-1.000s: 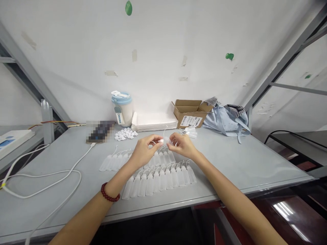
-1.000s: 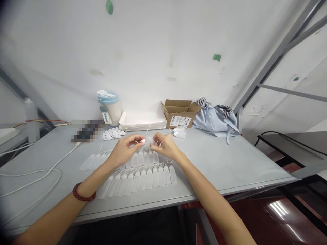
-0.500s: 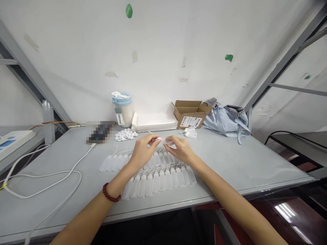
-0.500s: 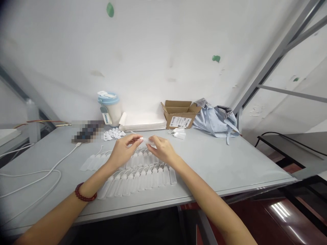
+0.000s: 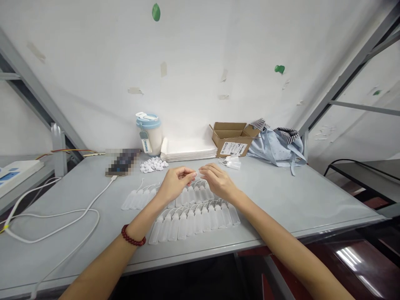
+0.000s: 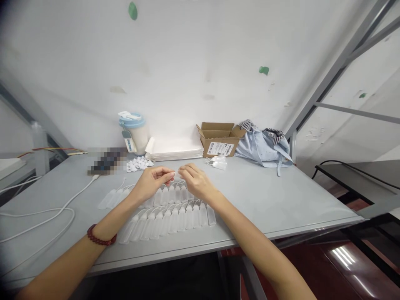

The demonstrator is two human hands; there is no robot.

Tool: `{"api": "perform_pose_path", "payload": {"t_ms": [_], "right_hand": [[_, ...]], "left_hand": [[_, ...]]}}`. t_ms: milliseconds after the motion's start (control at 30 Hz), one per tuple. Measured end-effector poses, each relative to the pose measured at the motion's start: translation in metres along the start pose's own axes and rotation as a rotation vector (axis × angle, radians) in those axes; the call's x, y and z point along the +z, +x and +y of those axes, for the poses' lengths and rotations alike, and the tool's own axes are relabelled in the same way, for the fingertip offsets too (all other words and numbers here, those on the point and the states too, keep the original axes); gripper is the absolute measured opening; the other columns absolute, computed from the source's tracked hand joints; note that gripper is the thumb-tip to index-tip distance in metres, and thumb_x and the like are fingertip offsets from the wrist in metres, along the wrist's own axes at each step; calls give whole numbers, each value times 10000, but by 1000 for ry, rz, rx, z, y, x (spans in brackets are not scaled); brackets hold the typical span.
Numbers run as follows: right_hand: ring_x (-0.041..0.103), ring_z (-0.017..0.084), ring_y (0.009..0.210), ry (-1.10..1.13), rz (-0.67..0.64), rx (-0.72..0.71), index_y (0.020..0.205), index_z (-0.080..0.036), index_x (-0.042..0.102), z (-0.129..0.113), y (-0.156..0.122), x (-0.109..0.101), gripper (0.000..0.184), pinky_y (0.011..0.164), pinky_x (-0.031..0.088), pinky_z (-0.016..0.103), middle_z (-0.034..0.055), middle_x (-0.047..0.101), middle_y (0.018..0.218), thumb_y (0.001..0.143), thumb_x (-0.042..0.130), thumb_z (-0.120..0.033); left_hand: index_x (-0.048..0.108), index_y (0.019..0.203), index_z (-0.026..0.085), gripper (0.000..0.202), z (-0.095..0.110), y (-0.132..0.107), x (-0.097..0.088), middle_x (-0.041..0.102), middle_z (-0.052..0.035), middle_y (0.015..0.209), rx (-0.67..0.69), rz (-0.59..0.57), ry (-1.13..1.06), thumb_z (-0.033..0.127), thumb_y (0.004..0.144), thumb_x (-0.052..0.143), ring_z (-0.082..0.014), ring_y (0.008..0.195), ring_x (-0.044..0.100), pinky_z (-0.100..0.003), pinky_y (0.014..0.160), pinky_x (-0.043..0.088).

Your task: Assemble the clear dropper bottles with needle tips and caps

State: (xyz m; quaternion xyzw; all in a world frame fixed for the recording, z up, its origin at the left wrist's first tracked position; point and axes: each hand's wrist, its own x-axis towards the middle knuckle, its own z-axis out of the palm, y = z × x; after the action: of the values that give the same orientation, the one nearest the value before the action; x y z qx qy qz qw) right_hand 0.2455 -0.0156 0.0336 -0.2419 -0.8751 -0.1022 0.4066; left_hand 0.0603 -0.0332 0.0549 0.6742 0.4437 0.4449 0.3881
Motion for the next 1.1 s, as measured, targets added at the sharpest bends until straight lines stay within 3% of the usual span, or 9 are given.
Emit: {"api": "perform_pose_path", "payload": {"t_ms": [167,333,433,533,733,900,1100], "right_hand": [[612,211,855,150,39,130,1008,-193,555,1,-4,3,137,716,529,347,98,658,900,905,477,-148],[619,172,703,364,3,442,929,-188,595,-1,-5,4,98,644,514,307,57,666,847,850,587,-244],[628,175,765,509,-9,576,893,-190,598,-4,-3,4,148,657,513,295,51,666,869,806,638,-302],[621,188,843,576,1,638,864,-195,588,-6,-1,4,177,683,513,299,49,656,880,764,677,-310],[610,181,780,508,63,584,874,-197,587,-8,0,4,176,627,508,288,52,645,871,766,680,-300],[610,175,757,430,130,487,876,-199,583,-9,-1,5,145,575,500,262,54,633,855,790,661,-285],[617,172,746,356,140,423,903,-203,569,-10,-1,5,128,580,498,267,59,635,864,823,633,-280]], "left_hand": [[730,824,163,238,-5,-2,1,693,-35,686,66,75,54,373,756,642,-167,596,614,-270,548,486],[753,830,207,130,-7,-3,3,717,-50,872,243,132,112,254,757,657,-198,816,641,-298,731,504],[756,830,213,137,-8,-3,3,700,-49,875,341,129,138,201,774,633,-180,793,645,-289,714,516],[750,824,203,124,-7,-4,4,667,-53,890,311,114,61,216,781,634,-171,795,637,-273,688,527],[663,736,166,84,-5,-3,6,631,-31,819,151,107,-205,244,729,692,-154,765,619,-278,699,535],[545,764,169,255,-2,-1,6,642,-7,820,66,111,-381,205,637,763,-153,832,627,-298,784,527],[636,793,142,264,4,-2,5,672,-30,823,-103,106,-334,314,645,770,-164,829,636,-295,804,513]]}}
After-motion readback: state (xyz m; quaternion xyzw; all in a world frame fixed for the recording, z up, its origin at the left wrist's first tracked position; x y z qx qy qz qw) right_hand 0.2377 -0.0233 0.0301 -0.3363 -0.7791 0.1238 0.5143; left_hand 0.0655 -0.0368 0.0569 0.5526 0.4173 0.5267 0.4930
